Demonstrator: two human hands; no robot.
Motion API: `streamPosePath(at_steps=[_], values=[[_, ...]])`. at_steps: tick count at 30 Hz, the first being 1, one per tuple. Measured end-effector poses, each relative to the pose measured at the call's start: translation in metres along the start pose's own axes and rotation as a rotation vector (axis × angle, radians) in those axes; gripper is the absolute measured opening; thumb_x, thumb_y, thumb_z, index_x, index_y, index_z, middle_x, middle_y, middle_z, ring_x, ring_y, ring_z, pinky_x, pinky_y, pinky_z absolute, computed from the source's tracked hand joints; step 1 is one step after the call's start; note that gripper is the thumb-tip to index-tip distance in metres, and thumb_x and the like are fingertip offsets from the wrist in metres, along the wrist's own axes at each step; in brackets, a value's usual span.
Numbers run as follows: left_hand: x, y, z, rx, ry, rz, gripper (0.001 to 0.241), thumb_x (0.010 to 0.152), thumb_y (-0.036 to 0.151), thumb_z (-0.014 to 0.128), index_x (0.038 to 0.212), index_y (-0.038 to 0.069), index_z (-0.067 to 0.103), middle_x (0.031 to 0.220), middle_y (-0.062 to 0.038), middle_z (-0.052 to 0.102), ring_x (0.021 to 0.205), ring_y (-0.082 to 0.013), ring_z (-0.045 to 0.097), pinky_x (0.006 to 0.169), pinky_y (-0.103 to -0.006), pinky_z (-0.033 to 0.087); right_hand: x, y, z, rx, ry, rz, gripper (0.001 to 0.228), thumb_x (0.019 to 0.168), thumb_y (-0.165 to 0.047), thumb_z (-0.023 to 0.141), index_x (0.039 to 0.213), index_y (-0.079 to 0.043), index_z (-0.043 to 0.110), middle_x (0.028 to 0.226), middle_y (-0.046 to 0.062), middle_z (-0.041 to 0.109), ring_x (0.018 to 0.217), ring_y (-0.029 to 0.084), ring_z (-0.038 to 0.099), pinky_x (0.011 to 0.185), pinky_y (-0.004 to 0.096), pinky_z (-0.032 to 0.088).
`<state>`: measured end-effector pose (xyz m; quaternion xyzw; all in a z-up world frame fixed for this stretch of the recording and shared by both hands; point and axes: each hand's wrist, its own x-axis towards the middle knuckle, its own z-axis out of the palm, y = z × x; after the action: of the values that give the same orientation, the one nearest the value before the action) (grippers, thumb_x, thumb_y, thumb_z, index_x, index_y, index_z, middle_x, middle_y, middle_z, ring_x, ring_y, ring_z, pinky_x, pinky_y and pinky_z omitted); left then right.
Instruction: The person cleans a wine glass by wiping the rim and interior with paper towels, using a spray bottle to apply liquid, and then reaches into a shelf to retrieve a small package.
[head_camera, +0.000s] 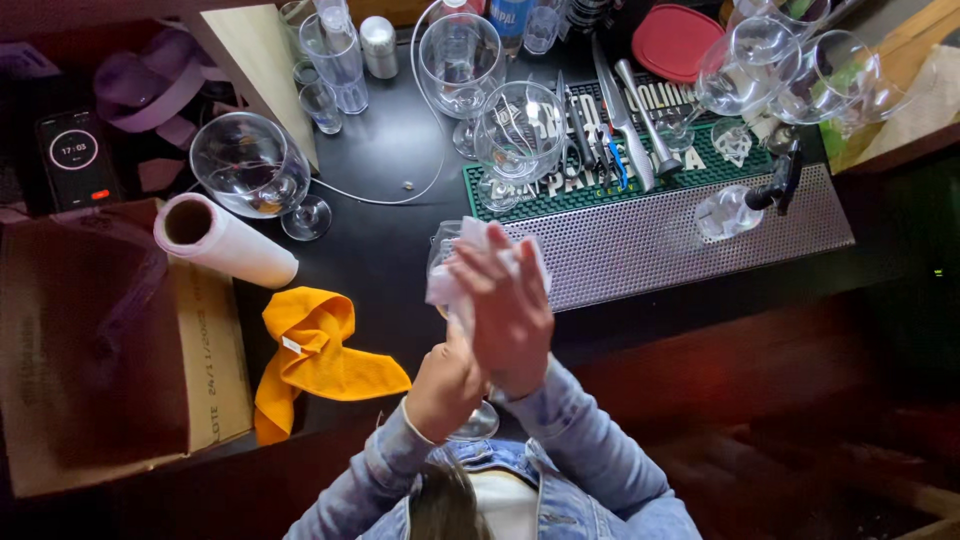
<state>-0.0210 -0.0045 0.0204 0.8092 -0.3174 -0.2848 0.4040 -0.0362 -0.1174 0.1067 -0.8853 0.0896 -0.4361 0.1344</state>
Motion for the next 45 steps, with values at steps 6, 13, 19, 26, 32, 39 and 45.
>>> streamPosePath(at_steps=[6, 13, 19, 26, 32, 39, 45], values=[[0.002, -0.001, -0.014, -0.757, -0.178, 0.159, 0.018, 0.106, 0.006, 0.048, 0.092, -0.002, 0.041, 0.042, -0.005, 0.055, 0.029, -0.0191, 0.054, 0.031, -0.0307, 0.048, 0.023, 0.038, -0.015, 0.314, 0.035, 0.08, 0.023, 0.105, -0.002, 0.052, 0.115, -0.001, 0.073, 0.122, 0.015, 0.074, 0.129, 0.036, 0.064, 0.121, 0.047, 0.037], [0.017, -0.016, -0.02, -1.085, -0.447, 0.358, 0.04, 0.108, 0.033, 0.043, 0.09, 0.0, 0.052, 0.041, -0.002, 0.044, 0.034, -0.016, 0.05, 0.035, -0.0271, 0.046, 0.011, 0.088, 0.033, 2.499, 0.182, 1.266, 0.033, 0.104, -0.004, 0.05, 0.129, 0.016, 0.054, 0.144, 0.036, 0.051, 0.134, 0.046, 0.052, 0.112, 0.055, 0.044], [0.054, 0.052, -0.07, -0.727, -0.191, 0.714, 0.023, 0.093, 0.014, 0.066, 0.111, 0.001, 0.059, 0.062, -0.007, 0.063, 0.049, -0.0175, 0.061, 0.046, -0.0282, 0.051, -0.017, 0.105, 0.057, 2.119, 0.034, 1.523, 0.04, 0.102, -0.036, 0.053, 0.125, -0.005, 0.063, 0.144, 0.022, 0.059, 0.125, 0.038, 0.062, 0.11, 0.054, 0.047], [0.11, 0.037, -0.066, -0.604, 0.123, 0.889, 0.04, 0.091, 0.004, 0.065, 0.13, -0.006, 0.059, 0.112, -0.021, 0.067, 0.099, -0.0285, 0.064, 0.092, -0.0433, 0.055, -0.037, 0.145, 0.061, 1.642, 0.209, 1.143, 0.033, 0.104, -0.017, 0.054, 0.134, -0.009, 0.063, 0.131, 0.021, 0.068, 0.118, 0.035, 0.068, 0.104, 0.056, 0.054], [0.127, 0.016, -0.049, -0.742, 0.081, 0.784, 0.048, 0.09, -0.001, 0.069, 0.135, -0.003, 0.055, 0.119, -0.021, 0.065, 0.106, -0.0251, 0.059, 0.095, -0.0453, 0.052, -0.002, 0.114, 0.035, 1.678, 0.292, 1.161, 0.033, 0.103, -0.016, 0.054, 0.134, -0.009, 0.065, 0.129, 0.021, 0.069, 0.115, 0.036, 0.069, 0.101, 0.058, 0.055], [0.109, 0.013, -0.05, -0.762, -0.05, 0.614, 0.052, 0.079, 0.01, 0.085, 0.125, 0.008, 0.061, 0.09, -0.008, 0.068, 0.076, -0.0124, 0.06, 0.07, -0.0264, 0.052, 0.006, 0.128, 0.033, 1.781, 0.176, 1.157, 0.031, 0.106, -0.032, 0.055, 0.127, -0.016, 0.07, 0.125, 0.015, 0.073, 0.11, 0.033, 0.072, 0.097, 0.055, 0.057], [0.076, -0.03, 0.006, -1.879, -0.764, 0.232, 0.126, 0.05, 0.11, 0.048, 0.126, 0.01, 0.056, 0.069, -0.003, 0.059, 0.044, -0.0091, 0.044, 0.042, -0.0203, 0.035, 0.018, 0.115, 0.032, 1.588, 0.145, 1.097, 0.023, 0.101, -0.022, 0.063, 0.122, -0.014, 0.069, 0.122, 0.016, 0.074, 0.108, 0.033, 0.073, 0.098, 0.057, 0.058]])
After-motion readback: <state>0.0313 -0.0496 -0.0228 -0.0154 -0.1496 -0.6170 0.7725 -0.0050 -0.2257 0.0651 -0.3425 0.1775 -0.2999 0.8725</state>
